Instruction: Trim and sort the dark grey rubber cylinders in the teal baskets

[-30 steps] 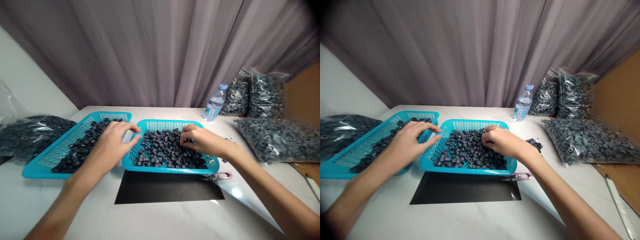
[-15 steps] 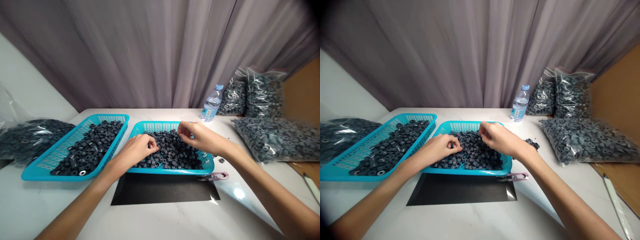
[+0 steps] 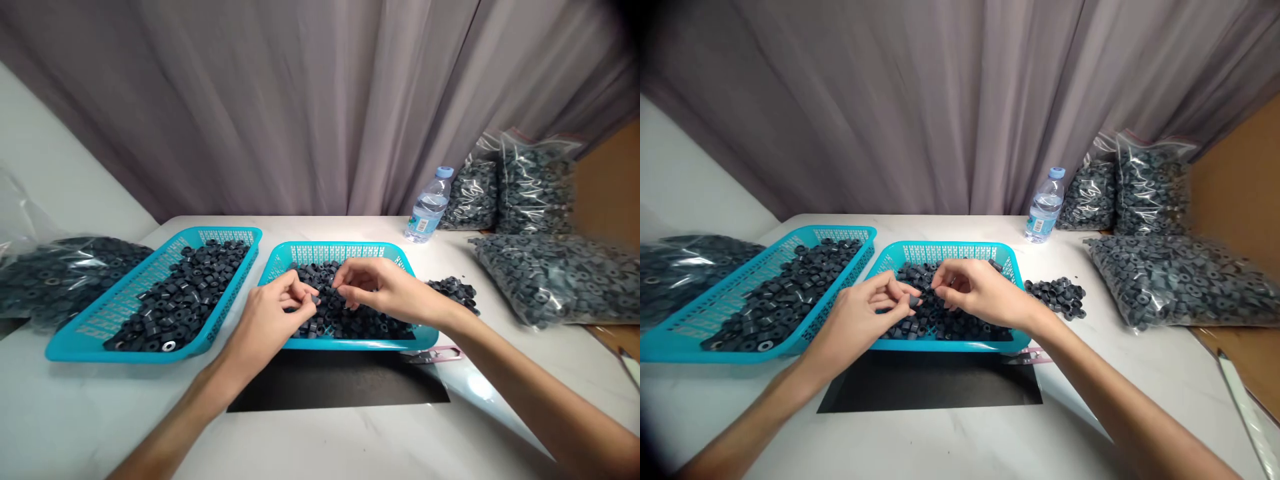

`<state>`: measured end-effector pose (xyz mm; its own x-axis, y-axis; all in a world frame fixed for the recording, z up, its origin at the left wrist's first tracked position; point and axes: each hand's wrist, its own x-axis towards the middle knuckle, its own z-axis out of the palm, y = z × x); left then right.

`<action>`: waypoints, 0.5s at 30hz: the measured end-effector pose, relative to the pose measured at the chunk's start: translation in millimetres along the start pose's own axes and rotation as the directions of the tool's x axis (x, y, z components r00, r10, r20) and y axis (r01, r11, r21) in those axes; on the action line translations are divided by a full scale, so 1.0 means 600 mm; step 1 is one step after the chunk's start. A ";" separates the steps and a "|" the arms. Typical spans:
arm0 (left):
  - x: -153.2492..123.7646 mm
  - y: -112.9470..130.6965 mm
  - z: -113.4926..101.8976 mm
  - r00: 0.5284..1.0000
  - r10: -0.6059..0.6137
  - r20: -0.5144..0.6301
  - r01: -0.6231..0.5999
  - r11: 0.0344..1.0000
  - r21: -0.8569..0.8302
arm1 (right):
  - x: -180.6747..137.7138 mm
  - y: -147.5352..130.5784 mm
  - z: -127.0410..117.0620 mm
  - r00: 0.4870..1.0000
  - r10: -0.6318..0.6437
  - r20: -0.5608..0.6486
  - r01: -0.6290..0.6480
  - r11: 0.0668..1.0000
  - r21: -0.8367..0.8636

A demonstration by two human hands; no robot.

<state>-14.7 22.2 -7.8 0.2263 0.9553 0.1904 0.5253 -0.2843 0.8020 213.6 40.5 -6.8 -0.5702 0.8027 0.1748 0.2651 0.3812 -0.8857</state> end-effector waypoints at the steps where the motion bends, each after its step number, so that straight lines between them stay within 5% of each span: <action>1: -0.003 -0.002 0.004 1.000 -0.012 -0.001 0.012 0.999 -0.041 | 0.002 0.002 0.006 1.000 0.016 0.003 -0.016 0.999 0.045; 8: 0.002 -0.003 -0.004 0.994 -0.081 0.077 0.101 0.949 -0.298 | 0.003 0.009 0.030 0.999 0.051 -0.002 -0.049 0.977 0.207; 15: -0.007 0.008 -0.008 0.995 -0.014 0.102 0.048 0.941 -0.334 | -0.003 -0.005 0.032 0.999 0.045 0.001 -0.043 0.949 0.312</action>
<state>-17.2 17.4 -1.9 0.3015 0.9459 0.1200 0.2312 -0.1946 0.9532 199.0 29.0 -12.4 -0.5581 0.8189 0.1341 0.0338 0.1839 -0.9824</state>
